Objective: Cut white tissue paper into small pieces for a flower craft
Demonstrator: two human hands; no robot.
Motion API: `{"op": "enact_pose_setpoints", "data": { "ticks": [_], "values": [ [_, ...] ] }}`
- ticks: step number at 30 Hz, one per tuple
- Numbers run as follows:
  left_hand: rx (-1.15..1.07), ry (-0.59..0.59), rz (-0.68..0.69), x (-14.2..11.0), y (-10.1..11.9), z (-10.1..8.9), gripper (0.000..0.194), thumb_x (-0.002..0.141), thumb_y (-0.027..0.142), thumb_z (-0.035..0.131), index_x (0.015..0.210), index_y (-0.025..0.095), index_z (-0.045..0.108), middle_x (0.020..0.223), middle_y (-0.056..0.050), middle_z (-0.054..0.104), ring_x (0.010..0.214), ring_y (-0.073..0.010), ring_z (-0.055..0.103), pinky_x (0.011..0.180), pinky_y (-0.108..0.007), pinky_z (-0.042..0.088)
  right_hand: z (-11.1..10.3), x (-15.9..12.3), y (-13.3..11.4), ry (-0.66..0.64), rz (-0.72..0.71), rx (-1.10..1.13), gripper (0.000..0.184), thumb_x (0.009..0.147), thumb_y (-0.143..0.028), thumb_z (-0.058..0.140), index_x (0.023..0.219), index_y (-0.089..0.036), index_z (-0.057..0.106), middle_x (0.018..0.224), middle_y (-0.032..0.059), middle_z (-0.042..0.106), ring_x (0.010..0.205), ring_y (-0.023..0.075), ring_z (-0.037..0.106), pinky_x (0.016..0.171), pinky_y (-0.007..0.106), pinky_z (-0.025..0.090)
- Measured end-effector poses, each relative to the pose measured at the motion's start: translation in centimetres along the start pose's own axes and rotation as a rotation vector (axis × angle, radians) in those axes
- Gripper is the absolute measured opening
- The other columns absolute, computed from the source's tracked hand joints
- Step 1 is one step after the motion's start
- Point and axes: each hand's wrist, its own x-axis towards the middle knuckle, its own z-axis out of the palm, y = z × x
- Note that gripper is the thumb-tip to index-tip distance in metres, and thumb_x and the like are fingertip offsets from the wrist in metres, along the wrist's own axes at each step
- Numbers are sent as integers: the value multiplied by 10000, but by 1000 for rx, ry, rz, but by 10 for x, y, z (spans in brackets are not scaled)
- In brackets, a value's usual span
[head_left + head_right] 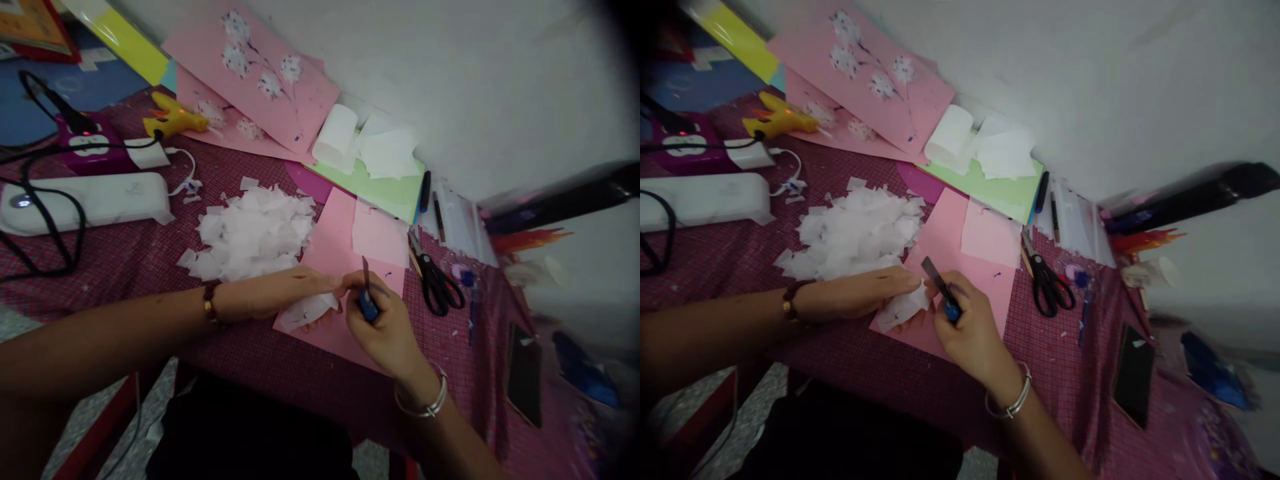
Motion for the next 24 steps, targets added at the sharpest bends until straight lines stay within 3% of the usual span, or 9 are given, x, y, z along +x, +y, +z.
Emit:
{"op": "enact_pose_setpoints", "data": {
  "ticks": [3, 5, 8, 13, 17, 20, 24],
  "values": [
    [-122, 39, -26, 3, -3, 1, 483, 847, 614, 565, 805, 139, 639, 678, -29, 622, 584, -126, 554, 576, -262, 454, 2, 0, 0, 24, 14, 33, 329, 793, -4, 497, 977, -260, 592, 887, -28, 638, 765, 128, 611, 690, 266, 484],
    [-117, 58, -45, 5, -5, -1, 355, 781, 500, 665, 781, 146, 631, 659, -11, 616, 570, -111, 551, 561, -239, 454, 4, 1, 1, 64, 34, 28, 250, 823, -58, 538, 966, -252, 604, 887, -16, 635, 775, 141, 609, 692, 281, 484],
    [-51, 98, -59, 5, -5, -5, 211, 728, 355, 667, 742, 150, 619, 657, 1, 619, 551, -92, 542, 538, -211, 442, 4, 3, 3, 118, 108, 29, 136, 843, -144, 595, 931, -241, 630, 847, -12, 629, 712, 140, 580, 642, 286, 465],
    [88, 27, -89, 1, 1, -7, 207, 796, 344, 564, 735, 154, 618, 663, -2, 608, 583, -102, 567, 571, -217, 461, 0, 5, 2, 80, 207, 129, 36, 845, -236, 631, 877, -233, 647, 741, -30, 582, 645, 130, 541, 598, 279, 442],
    [179, -4, -100, -1, 6, -3, 229, 846, 326, 522, 723, 158, 617, 665, -6, 610, 589, -104, 563, 600, -221, 464, -1, 4, 0, 52, 279, 249, 79, 837, -293, 643, 886, -231, 640, 704, -37, 543, 613, 127, 506, 569, 284, 422],
    [204, 13, -130, -1, 7, -1, 243, 866, 324, 502, 732, 158, 620, 667, -12, 612, 594, -111, 567, 593, -223, 462, 0, 4, -1, 44, 328, 310, 90, 831, -288, 642, 900, -230, 634, 667, -55, 501, 562, 115, 459, 526, 278, 387],
    [211, 14, -129, -2, 8, 0, 253, 903, 358, 495, 776, 164, 597, 691, 0, 594, 593, -101, 557, 619, -225, 480, 1, 5, -3, 39, 309, 279, 55, 806, -238, 653, 855, -227, 633, 737, -36, 559, 603, 114, 491, 553, 275, 411]
  ]
}}
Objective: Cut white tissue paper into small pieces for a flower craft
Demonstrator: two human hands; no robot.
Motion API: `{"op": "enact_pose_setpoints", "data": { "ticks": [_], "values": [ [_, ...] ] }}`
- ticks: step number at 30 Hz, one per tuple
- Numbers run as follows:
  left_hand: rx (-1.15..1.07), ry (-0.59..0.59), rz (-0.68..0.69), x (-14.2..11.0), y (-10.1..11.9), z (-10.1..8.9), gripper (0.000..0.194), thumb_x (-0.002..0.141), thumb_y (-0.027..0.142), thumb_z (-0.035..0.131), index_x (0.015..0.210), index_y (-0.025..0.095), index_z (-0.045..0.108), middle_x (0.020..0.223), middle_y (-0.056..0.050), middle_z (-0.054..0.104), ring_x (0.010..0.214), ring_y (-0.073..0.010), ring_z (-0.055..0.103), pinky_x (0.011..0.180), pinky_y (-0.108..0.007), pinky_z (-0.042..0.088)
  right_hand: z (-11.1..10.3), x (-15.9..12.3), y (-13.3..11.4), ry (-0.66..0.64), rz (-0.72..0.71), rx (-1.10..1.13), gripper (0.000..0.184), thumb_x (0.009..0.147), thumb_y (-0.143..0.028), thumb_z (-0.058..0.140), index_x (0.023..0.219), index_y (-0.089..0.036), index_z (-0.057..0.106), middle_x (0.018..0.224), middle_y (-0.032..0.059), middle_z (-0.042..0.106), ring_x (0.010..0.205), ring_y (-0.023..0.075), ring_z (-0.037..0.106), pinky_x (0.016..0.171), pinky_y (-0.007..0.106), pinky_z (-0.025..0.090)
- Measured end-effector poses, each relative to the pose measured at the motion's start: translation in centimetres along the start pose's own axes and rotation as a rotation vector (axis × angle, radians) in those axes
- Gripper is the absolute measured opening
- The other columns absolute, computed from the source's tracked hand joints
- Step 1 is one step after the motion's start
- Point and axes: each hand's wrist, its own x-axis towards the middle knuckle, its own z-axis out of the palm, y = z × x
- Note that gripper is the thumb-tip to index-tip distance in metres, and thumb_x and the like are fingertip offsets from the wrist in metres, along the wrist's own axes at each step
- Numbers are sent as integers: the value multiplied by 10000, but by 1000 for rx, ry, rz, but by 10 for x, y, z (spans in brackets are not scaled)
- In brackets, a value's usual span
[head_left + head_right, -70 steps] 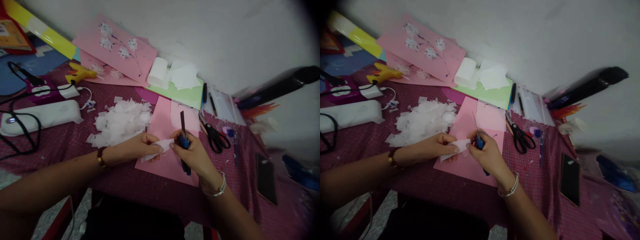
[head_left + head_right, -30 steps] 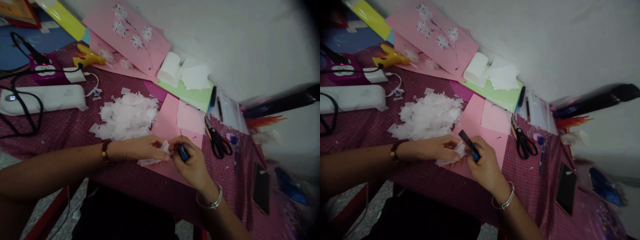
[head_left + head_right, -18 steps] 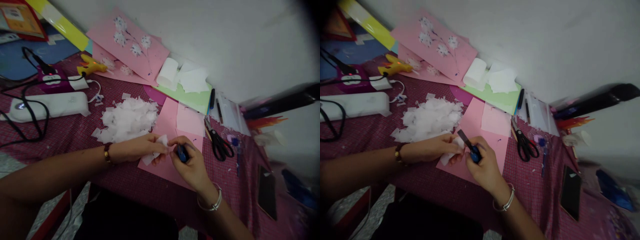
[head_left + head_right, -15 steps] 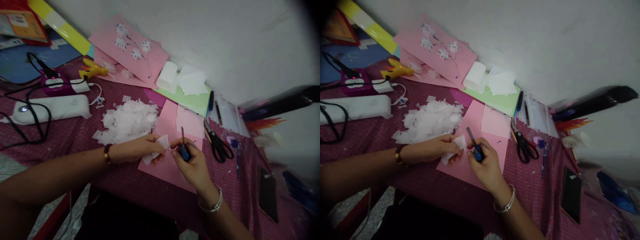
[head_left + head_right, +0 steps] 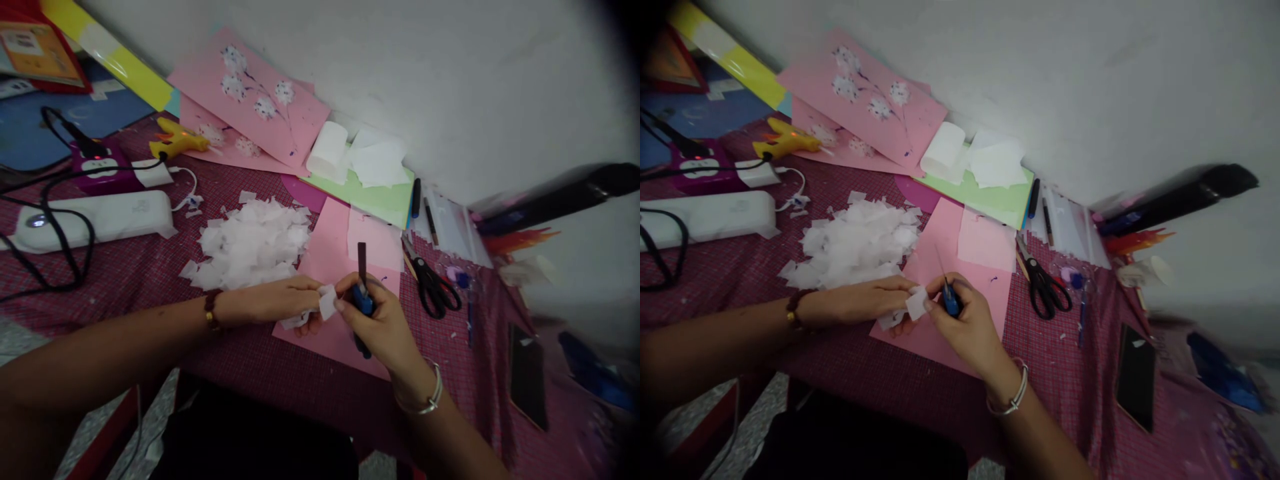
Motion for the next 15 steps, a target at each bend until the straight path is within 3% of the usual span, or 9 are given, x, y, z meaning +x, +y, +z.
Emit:
{"op": "enact_pose_setpoints", "data": {
  "ticks": [4, 7, 11, 15],
  "values": [
    [10, -44, 53, 0, -2, 0, 287, 929, 406, 490, 820, 166, 605, 718, 0, 590, 615, -103, 557, 618, -222, 471, 2, 2, -5, 4, -32, -44, 38, 785, -197, 640, 799, -230, 627, 769, -15, 609, 691, 140, 567, 641, 287, 477],
    [45, -70, 63, 1, -4, -1, 247, 915, 352, 490, 804, 164, 606, 716, -3, 592, 631, -108, 558, 616, -224, 460, 2, 2, -6, 14, -36, -47, 51, 775, -187, 632, 792, -235, 625, 780, -6, 630, 713, 150, 583, 664, 297, 495],
    [69, -95, 96, 2, -2, -3, 83, 777, 222, 518, 798, 169, 579, 737, 6, 580, 640, -110, 539, 597, -230, 437, 1, 2, -4, 27, -35, -30, 49, 771, -189, 629, 793, -233, 625, 767, -10, 615, 689, 144, 565, 629, 294, 476],
    [75, -4, 90, 0, 1, -5, 249, 687, 211, 600, 933, 181, 572, 761, 35, 551, 619, -103, 502, 544, -222, 396, -1, 3, 0, 54, 18, -11, 30, 783, -214, 634, 806, -231, 627, 666, -37, 524, 620, 135, 521, 553, 287, 426]
  ]
}}
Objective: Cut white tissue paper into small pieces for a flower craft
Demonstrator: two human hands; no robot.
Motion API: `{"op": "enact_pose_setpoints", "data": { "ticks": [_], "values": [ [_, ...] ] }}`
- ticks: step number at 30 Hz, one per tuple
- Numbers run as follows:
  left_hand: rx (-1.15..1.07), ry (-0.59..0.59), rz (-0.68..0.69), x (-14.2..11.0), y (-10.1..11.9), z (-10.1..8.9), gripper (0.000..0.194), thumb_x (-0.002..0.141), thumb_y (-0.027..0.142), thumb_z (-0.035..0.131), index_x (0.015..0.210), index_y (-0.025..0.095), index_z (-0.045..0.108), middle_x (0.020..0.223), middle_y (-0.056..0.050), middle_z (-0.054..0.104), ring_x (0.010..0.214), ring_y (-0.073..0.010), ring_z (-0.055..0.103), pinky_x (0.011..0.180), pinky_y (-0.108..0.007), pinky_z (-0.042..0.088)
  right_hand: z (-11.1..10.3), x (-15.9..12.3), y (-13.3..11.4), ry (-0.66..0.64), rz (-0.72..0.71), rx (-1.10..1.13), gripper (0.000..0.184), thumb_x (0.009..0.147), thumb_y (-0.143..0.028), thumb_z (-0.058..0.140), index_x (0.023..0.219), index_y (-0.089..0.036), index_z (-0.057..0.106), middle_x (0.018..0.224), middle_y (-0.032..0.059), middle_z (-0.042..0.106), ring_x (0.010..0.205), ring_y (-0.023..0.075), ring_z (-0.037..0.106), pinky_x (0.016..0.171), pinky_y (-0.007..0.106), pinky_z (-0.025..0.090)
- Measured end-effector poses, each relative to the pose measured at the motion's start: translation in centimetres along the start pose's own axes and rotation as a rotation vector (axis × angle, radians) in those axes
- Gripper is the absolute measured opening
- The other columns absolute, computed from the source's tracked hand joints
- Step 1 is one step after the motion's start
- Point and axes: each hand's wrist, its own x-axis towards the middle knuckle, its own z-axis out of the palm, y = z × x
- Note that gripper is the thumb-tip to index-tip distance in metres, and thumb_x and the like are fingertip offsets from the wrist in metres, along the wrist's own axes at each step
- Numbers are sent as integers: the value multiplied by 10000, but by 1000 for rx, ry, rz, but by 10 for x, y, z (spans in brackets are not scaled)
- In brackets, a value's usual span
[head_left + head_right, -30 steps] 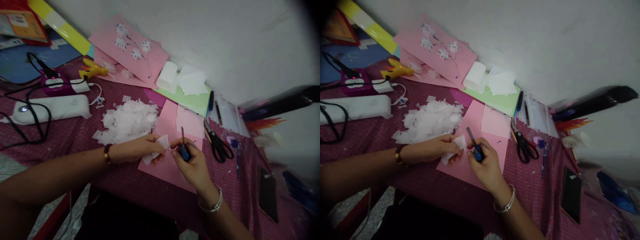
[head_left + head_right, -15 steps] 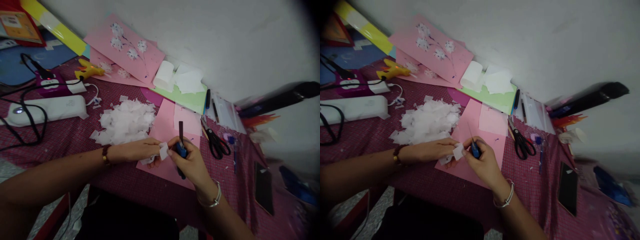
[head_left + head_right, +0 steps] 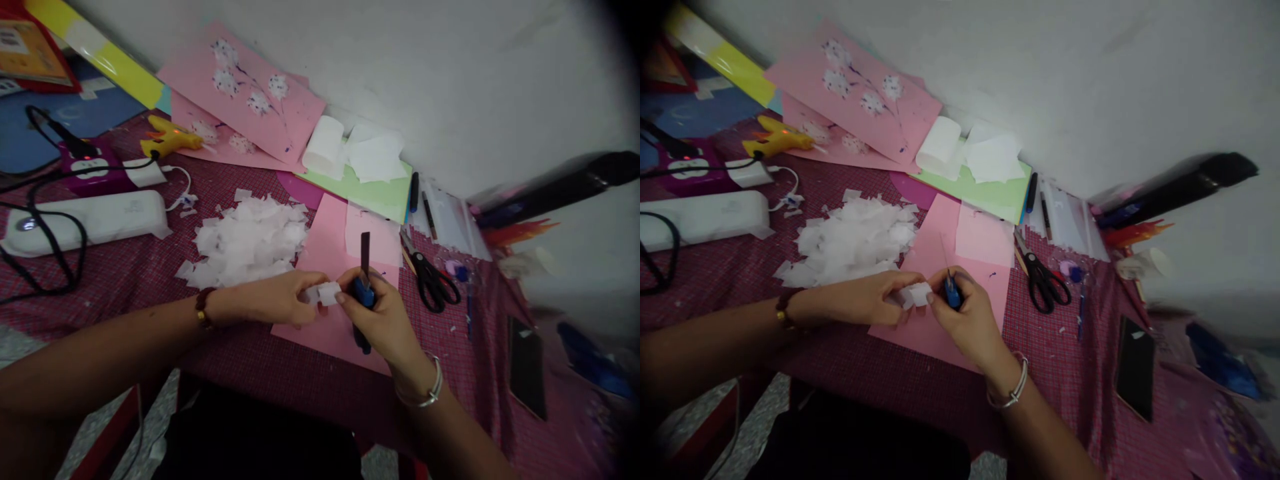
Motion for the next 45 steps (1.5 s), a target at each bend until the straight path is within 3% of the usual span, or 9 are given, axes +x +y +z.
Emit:
{"op": "enact_pose_setpoints", "data": {
  "ticks": [4, 9, 13, 18, 25, 31, 34, 39, 45],
  "values": [
    [-30, 152, -28, 3, -3, 1, 280, 775, 399, 646, 915, 160, 602, 702, 45, 515, 564, -85, 438, 518, -221, 334, 1, 0, 1, 11, 10, -9, 28, 783, -218, 635, 808, -230, 631, 651, -39, 508, 617, 138, 516, 553, 295, 422],
    [-116, 259, 2, 7, -10, 0, 294, 760, 431, 687, 774, 146, 614, 671, 36, 515, 584, -76, 405, 539, -221, 273, -9, 3, 3, 6, -48, -63, 183, 801, -277, 667, 972, -222, 634, 852, 8, 625, 725, 155, 593, 663, 321, 491],
    [-220, 289, 11, 8, -14, -4, 331, 758, 465, 710, 731, 156, 597, 626, 44, 488, 529, -67, 360, 501, -220, 240, -37, 15, 20, 51, -121, -423, 451, 886, -391, 638, 1283, -199, 545, 1077, 94, 660, 923, 228, 647, 816, 393, 519],
    [-183, 362, 97, 11, -19, -9, 315, 743, 440, 719, 664, 171, 576, 578, 55, 460, 529, -75, 356, 515, -225, 251, -54, 29, 47, 56, -131, -783, 326, 943, -309, 531, 1219, -150, 598, 1195, 185, 645, 1029, 299, 654, 880, 456, 517],
    [-297, 443, 143, 8, -13, -9, 287, 675, 410, 762, 709, 166, 614, 672, 29, 553, 632, -104, 441, 620, -241, 323, -46, 32, 51, 27, -145, -837, 291, 923, -255, 557, 1186, -167, 647, 1175, 149, 658, 1063, 292, 652, 953, 456, 515],
    [-329, 435, 208, 7, -7, -8, 250, 665, 381, 750, 632, 172, 617, 624, 24, 561, 586, -100, 463, 595, -240, 348, -79, 33, 56, 140, -100, -824, 281, 951, -272, 500, 1152, -141, 646, 1120, 168, 676, 925, 256, 678, 852, 439, 550],
    [-339, 440, 227, 8, -7, -8, 235, 668, 376, 747, 635, 178, 624, 606, 26, 556, 557, -97, 458, 571, -236, 351, -88, 28, 54, 75, -80, -820, 301, 893, -302, 605, 1146, -146, 653, 1037, 129, 698, 839, 238, 685, 789, 414, 565],
    [-257, 466, 218, 7, -9, -10, 237, 700, 383, 736, 627, 186, 626, 603, 20, 550, 560, -98, 455, 556, -225, 342, -69, 27, 48, 0, -119, -847, 384, 776, -214, 697, 1157, -173, 672, 1126, 117, 701, 1090, 284, 644, 986, 450, 510],
    [-201, 541, 130, 6, -4, -13, 278, 714, 388, 710, 569, 190, 579, 562, 13, 518, 525, -98, 421, 514, -231, 310, -82, -10, 48, 179, -83, -853, 433, 837, -227, 573, 1263, -156, 592, 1249, 152, 662, 1125, 263, 646, 1003, 422, 511]
  ]
}}
